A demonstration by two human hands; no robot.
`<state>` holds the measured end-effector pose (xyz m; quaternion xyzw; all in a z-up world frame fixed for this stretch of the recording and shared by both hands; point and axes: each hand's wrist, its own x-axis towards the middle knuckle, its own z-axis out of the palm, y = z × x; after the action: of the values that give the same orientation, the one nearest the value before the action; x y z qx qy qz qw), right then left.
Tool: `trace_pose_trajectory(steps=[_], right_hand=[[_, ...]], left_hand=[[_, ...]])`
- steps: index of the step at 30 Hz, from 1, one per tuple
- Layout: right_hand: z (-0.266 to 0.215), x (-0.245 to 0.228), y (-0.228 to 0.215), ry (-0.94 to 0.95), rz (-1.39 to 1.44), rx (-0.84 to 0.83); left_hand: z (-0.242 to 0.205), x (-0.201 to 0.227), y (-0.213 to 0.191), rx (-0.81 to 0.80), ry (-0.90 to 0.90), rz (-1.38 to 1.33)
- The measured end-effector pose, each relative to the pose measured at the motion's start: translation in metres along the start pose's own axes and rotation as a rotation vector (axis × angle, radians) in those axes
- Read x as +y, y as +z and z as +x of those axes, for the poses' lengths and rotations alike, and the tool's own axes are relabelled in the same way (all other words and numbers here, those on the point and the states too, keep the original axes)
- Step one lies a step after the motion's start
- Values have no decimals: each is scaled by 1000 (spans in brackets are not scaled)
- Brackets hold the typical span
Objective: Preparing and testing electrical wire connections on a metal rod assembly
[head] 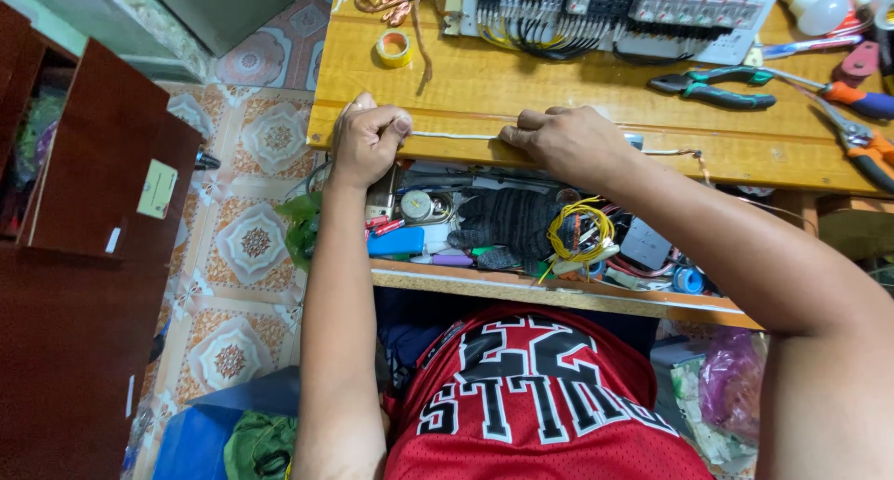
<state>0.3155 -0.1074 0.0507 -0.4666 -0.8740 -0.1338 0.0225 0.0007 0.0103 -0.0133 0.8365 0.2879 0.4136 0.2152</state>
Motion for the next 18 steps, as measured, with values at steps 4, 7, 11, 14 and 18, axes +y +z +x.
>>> trace_pose_trajectory(steps=[4, 7, 11, 14, 18], right_hand=[[-6, 4, 4, 18, 1, 6], [-8, 4, 6, 22, -34, 12], [-7, 4, 10, 22, -30, 10], [-6, 3, 7, 28, -4, 19], [-4, 2, -2, 31, 31, 8]], left_hand=[[-2, -4, 0, -13, -3, 15], [-1, 0, 0, -22, -13, 14], [1, 0, 3, -4, -32, 1], [6, 6, 5, 26, -73, -33], [17, 13, 17, 103, -46, -355]])
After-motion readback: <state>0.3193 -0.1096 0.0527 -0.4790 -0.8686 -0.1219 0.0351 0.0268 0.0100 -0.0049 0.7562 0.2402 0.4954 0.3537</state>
